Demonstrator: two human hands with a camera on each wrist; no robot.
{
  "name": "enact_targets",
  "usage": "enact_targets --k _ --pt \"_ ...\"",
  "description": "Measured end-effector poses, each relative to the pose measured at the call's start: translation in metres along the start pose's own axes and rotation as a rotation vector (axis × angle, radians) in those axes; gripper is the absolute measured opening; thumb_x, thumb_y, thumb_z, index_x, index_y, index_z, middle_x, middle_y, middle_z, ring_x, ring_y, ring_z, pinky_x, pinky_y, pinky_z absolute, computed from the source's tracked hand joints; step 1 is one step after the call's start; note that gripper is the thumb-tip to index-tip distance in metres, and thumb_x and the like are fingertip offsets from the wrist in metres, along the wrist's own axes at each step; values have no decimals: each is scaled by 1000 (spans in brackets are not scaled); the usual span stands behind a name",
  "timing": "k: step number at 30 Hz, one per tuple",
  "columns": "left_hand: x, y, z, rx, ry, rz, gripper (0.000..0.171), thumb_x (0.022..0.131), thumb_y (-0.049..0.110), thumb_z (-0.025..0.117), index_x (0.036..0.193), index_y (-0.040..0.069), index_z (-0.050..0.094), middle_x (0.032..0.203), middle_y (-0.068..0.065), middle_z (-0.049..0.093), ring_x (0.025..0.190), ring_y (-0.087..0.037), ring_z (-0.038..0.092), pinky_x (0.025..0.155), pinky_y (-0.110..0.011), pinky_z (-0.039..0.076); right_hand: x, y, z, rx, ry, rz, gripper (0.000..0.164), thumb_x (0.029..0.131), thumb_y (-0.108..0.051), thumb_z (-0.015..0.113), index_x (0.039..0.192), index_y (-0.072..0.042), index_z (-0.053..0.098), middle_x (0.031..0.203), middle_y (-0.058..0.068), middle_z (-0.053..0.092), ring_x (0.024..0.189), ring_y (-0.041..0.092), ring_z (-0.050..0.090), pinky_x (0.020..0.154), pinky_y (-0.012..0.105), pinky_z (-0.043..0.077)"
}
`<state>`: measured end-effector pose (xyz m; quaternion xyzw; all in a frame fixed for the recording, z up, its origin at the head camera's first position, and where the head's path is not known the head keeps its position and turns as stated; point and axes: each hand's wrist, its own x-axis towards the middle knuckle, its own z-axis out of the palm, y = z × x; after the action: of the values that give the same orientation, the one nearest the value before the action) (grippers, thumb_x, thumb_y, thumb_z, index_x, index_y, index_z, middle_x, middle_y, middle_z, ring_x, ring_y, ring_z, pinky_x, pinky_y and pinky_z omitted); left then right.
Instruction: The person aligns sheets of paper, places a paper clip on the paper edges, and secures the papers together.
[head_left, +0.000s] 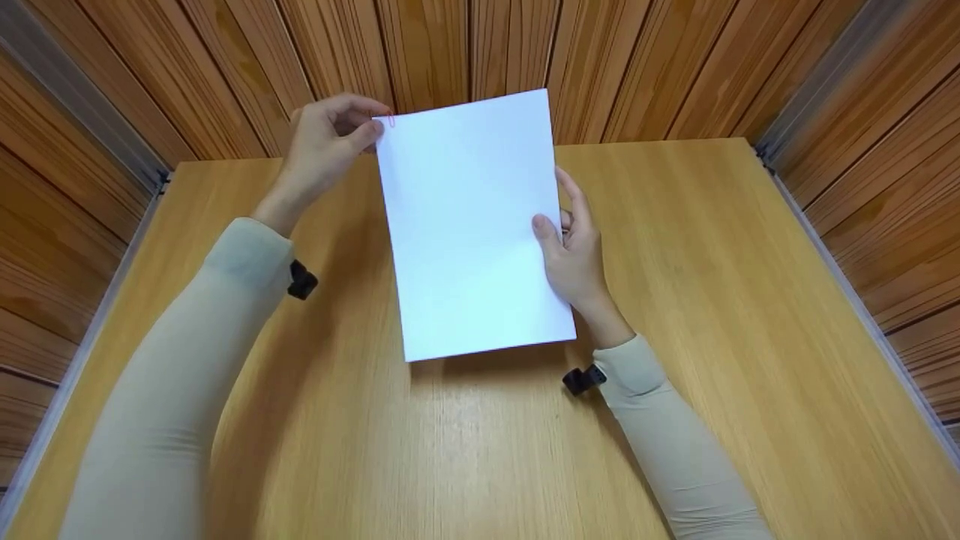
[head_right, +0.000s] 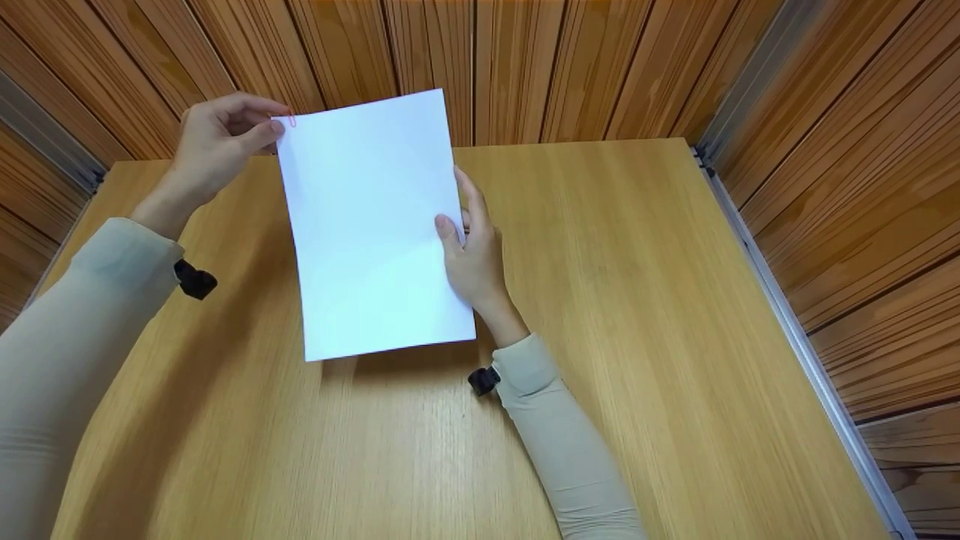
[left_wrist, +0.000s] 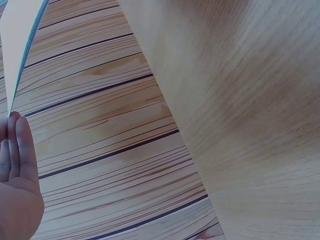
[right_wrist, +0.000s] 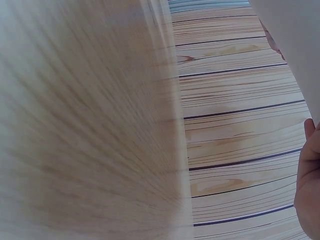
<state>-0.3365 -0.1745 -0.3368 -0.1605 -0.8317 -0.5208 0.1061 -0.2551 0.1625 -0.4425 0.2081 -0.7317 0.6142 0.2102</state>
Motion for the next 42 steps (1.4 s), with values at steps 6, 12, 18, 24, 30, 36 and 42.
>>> enact_targets --k 6,12,18,24,30,36,42 --pt "1 1 0 11 3 -52 20 104 18 70 121 15 79 98 -4 73 93 -24 72 84 -26 58 0 -1 0 15 1 19 63 108 -9 61 165 -6 33 101 14 74 67 17 59 56 24 46" --pt "1 2 -1 19 9 -46 19 104 18 70 119 15 80 97 -4 74 91 -23 72 83 -26 59 0 -2 0 16 5 27 64 108 -7 61 165 -7 33 107 16 75 70 18 63 59 24 48" --pt "0 2 0 32 7 -42 19 105 21 70 119 15 81 101 -4 74 92 -22 72 83 -25 58 0 -3 1 17 11 37 65 107 -6 61 165 -6 32 102 19 74 68 17 60 58 23 47" --pt "-1 2 0 31 7 -27 18 105 21 69 117 15 81 103 -4 75 92 -20 72 84 -26 59 0 -2 0 23 7 26 64 108 -7 62 165 -7 33 108 17 74 71 18 63 60 24 50" --pt "0 2 0 42 6 -29 17 104 21 70 115 14 81 102 -4 75 94 -26 73 84 -25 59 -1 -1 -2 12 2 15 63 108 -8 61 164 -6 33 117 16 74 85 20 73 68 26 57" --pt "0 1 -3 58 -12 -52 17 104 23 71 115 16 81 101 -4 76 93 -22 73 84 -25 58 0 -1 -1 10 -10 17 63 108 -11 61 164 -6 33 84 15 71 62 18 59 56 24 48" --pt "0 0 -4 55 -22 -57 19 104 24 71 117 15 80 106 -4 75 96 -22 73 86 -26 58 0 -1 -2 14 -7 22 62 109 -11 61 164 -7 34 102 14 76 72 19 68 61 26 54"
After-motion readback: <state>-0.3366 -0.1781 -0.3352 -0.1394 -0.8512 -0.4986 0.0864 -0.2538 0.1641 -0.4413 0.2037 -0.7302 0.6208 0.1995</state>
